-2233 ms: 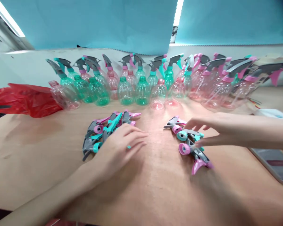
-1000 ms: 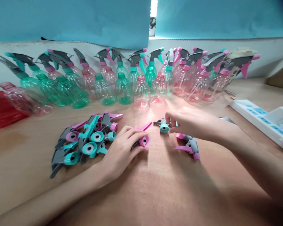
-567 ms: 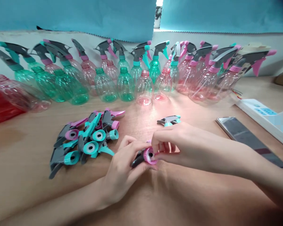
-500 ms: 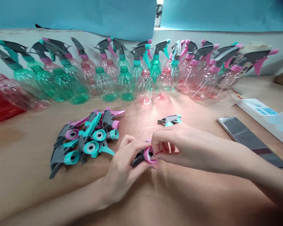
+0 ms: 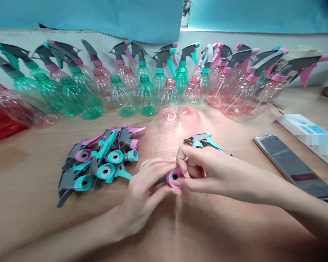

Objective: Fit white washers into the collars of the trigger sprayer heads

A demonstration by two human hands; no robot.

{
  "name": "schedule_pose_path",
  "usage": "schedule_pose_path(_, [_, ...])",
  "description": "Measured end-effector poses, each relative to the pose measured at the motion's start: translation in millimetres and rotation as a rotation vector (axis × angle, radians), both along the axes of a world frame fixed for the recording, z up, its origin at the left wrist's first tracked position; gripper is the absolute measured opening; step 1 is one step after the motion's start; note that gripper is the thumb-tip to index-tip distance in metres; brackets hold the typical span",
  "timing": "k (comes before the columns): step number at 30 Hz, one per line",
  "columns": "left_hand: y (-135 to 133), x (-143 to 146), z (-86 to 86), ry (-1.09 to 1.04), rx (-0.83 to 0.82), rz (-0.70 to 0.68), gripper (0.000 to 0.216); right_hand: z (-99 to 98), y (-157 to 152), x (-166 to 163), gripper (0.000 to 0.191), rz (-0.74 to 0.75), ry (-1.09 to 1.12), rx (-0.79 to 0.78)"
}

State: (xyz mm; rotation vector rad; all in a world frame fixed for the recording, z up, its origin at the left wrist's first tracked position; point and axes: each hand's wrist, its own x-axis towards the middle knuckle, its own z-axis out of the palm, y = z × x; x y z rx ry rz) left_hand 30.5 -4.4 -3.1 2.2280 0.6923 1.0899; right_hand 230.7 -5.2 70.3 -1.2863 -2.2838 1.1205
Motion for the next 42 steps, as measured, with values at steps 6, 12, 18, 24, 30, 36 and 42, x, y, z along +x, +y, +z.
schedule_pose_path(6, [-4,1,6.7,-0.007,0.149,-0.104,0.029,7.0,-3,4,0.022,0.113,0.044,-0.066])
schedule_pose_path(12, [-3,3,1.5,-0.062,0.031,-0.065,0.032,-2.2,-4,0,0.019,0.059,0.051,0.043])
schedule_pose_path(18, [-4,3,2.2,-0.071,0.042,-0.047,0.034,-4.6,1,0,0.026,-0.014,0.116,0.045])
schedule_pose_path(24, [-6,2,3.7,-0.073,0.049,-0.003,0.030,-13.5,3,0,0.029,-0.042,0.343,-0.095])
schedule_pose_path(30, [-6,3,5.7,-0.052,0.076,0.015,0.024,-13.5,1,-2,0.025,-0.008,0.353,-0.180])
schedule_pose_path(36, [-8,3,8.7,-0.027,0.052,-0.039,0.020,-1.6,-3,3,0.017,0.112,0.107,-0.112])
schedule_pose_path(42, [-5,1,2.2,-0.077,0.037,0.024,0.022,-12.8,-7,-5,0.024,0.012,0.286,-0.087])
